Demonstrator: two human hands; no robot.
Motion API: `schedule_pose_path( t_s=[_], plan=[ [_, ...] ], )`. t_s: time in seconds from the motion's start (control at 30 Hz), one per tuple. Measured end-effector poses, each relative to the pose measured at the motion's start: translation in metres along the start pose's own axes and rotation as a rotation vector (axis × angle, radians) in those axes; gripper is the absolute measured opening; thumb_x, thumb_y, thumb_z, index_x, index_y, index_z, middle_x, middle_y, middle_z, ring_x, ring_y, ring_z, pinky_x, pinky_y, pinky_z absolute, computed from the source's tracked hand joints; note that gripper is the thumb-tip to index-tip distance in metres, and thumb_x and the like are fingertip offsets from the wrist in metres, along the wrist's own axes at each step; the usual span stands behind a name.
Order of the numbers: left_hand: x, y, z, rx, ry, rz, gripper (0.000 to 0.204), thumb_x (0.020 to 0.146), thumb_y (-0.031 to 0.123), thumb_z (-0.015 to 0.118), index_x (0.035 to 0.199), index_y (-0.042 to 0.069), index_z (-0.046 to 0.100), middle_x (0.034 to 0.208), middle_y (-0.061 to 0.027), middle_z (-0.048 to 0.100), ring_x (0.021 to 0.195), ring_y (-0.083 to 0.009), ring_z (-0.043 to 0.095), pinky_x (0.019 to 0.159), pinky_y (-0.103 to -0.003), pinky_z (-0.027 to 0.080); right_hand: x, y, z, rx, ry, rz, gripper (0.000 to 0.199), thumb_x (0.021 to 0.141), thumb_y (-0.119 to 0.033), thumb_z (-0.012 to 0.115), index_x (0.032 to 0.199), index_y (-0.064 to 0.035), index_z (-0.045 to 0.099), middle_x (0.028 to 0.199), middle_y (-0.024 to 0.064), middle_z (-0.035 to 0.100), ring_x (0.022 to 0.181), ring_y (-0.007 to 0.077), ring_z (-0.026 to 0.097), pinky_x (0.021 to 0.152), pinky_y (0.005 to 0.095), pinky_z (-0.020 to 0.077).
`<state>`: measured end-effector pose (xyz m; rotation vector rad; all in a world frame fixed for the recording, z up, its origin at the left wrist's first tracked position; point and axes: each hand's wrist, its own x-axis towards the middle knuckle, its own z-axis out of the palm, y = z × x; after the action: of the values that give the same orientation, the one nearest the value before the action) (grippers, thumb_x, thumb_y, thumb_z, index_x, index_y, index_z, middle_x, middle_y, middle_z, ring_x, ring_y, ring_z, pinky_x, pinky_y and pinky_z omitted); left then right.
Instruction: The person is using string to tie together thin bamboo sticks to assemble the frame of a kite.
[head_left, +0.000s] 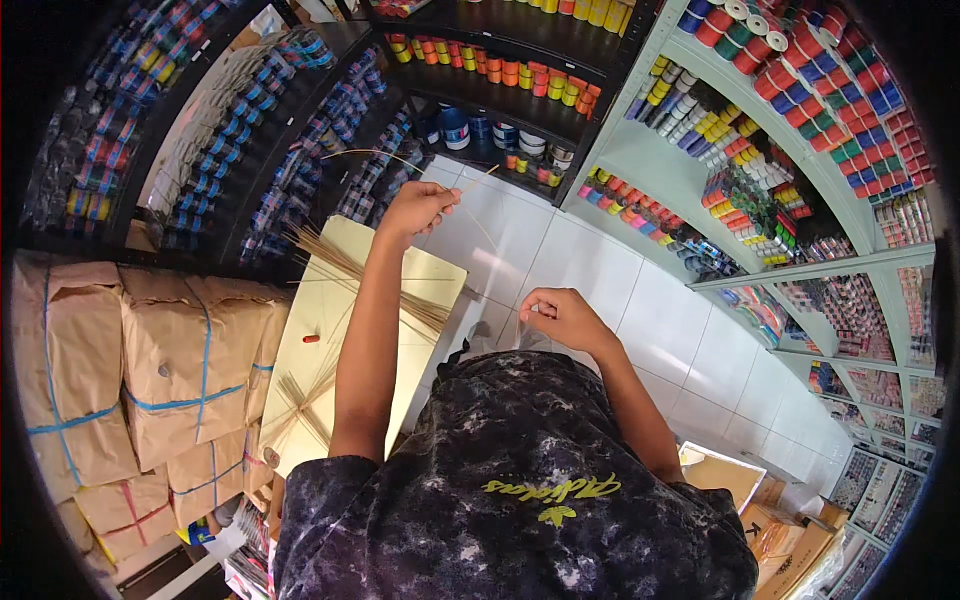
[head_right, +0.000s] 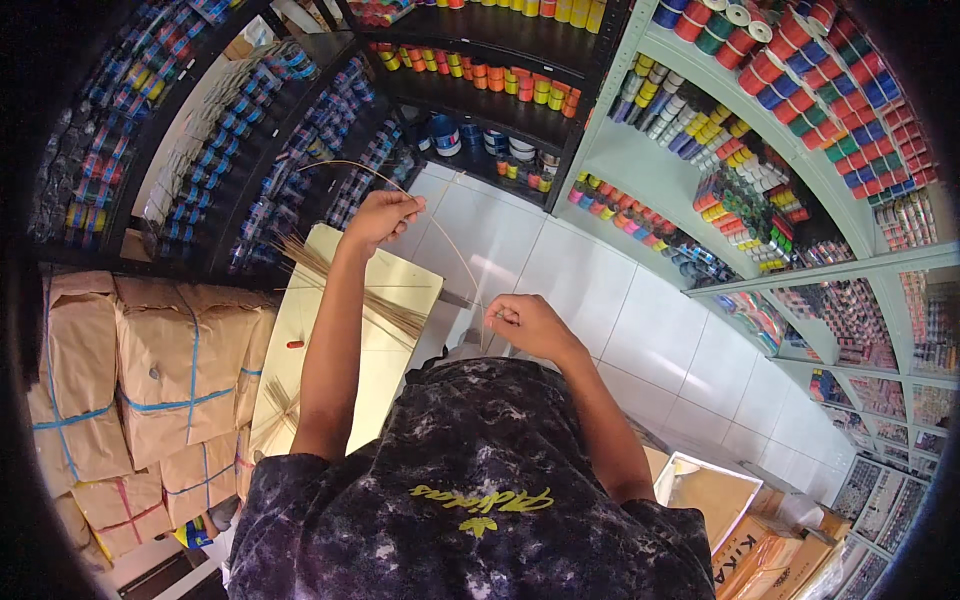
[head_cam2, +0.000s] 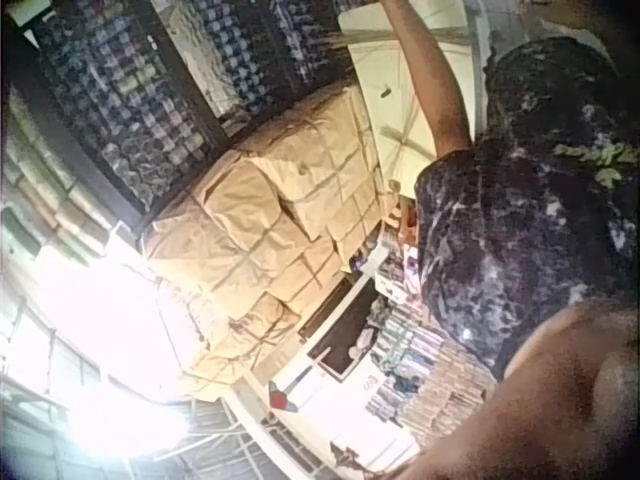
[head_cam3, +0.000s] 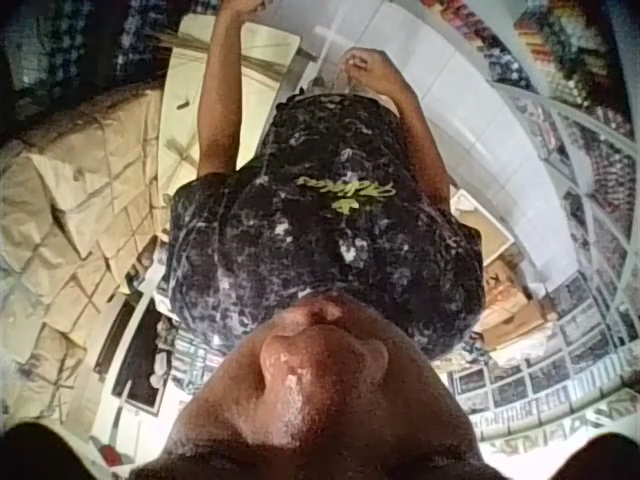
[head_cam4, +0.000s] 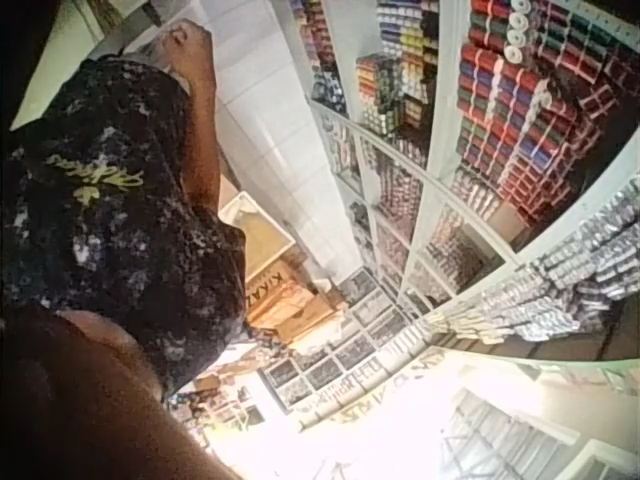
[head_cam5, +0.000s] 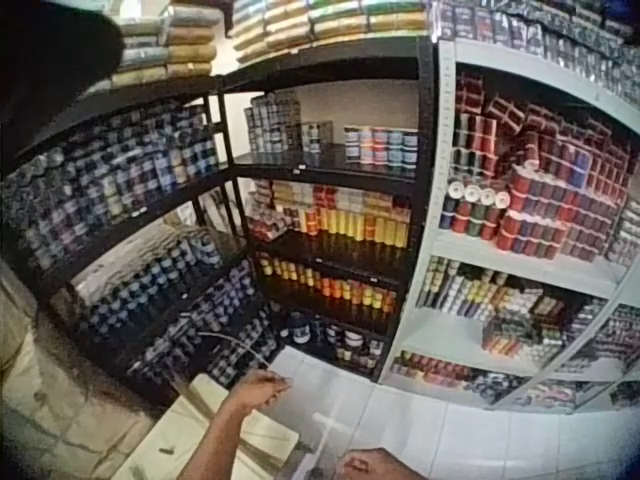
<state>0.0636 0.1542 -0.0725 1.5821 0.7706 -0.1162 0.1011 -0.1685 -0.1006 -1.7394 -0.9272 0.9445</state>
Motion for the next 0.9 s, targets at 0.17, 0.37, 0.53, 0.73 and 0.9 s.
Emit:
schedule_pose_path(
  t_s=[0.17,0.37,0.53,0.73,0.9],
  plan=[
    [0.001,0.0,-0.01,-0.033,0.021,0.002,0.022,0.091,0.028,0.074,0.084,0.008,0.071,0.071,0.0034,0.06,0.054,-0.0051,0.046,0.045,-0.023,0.03,-0.002,0.002,-0.001,0.009,-0.013,0.027,0.011,0.092,-0.014,0.068,0.094,-0.003,0.069,0.061,-0.0059,0.039,0.058,0.0047,0.032,0.052,0.0259,0.0285],
    [0.002,-0.005,-0.02,-0.023,0.054,-0.002,0.021,0.092,0.028,0.073,0.085,0.008,0.071,0.07,0.0047,0.059,0.056,-0.0048,0.047,0.046,-0.022,0.031,-0.004,-0.001,-0.002,0.016,-0.03,0.064,0.012,0.093,-0.016,0.068,0.095,-0.0036,0.07,0.059,-0.0067,0.035,0.056,0.0046,0.03,0.051,0.0268,0.025],
    [0.003,-0.007,-0.02,-0.041,0.048,-0.002,0.021,0.092,0.028,0.073,0.085,0.008,0.071,0.07,0.0049,0.059,0.056,-0.0047,0.047,0.047,-0.022,0.031,-0.003,-0.001,-0.003,-0.022,-0.026,0.067,0.012,0.093,-0.017,0.068,0.094,-0.0048,0.07,0.059,-0.0066,0.034,0.056,0.005,0.029,0.051,0.0276,0.0246],
    [0.003,-0.005,-0.02,-0.038,0.067,-0.003,0.022,0.093,0.028,0.073,0.085,0.008,0.071,0.071,0.0048,0.059,0.056,-0.0047,0.047,0.047,-0.022,0.032,-0.001,0.002,-0.004,-0.025,-0.049,0.061,0.013,0.092,-0.017,0.069,0.094,-0.0042,0.07,0.058,-0.0063,0.034,0.056,0.0058,0.03,0.051,0.0278,0.0259],
    [0.004,-0.004,-0.021,-0.057,0.063,-0.002,0.022,0.092,0.028,0.074,0.085,0.007,0.071,0.07,0.0043,0.059,0.056,-0.0049,0.047,0.047,-0.022,0.032,-0.001,0.006,-0.003,-0.022,-0.038,0.054,0.013,0.092,-0.017,0.069,0.094,-0.004,0.069,0.058,-0.0056,0.035,0.056,0.0061,0.03,0.051,0.0282,0.0264]
  ],
)
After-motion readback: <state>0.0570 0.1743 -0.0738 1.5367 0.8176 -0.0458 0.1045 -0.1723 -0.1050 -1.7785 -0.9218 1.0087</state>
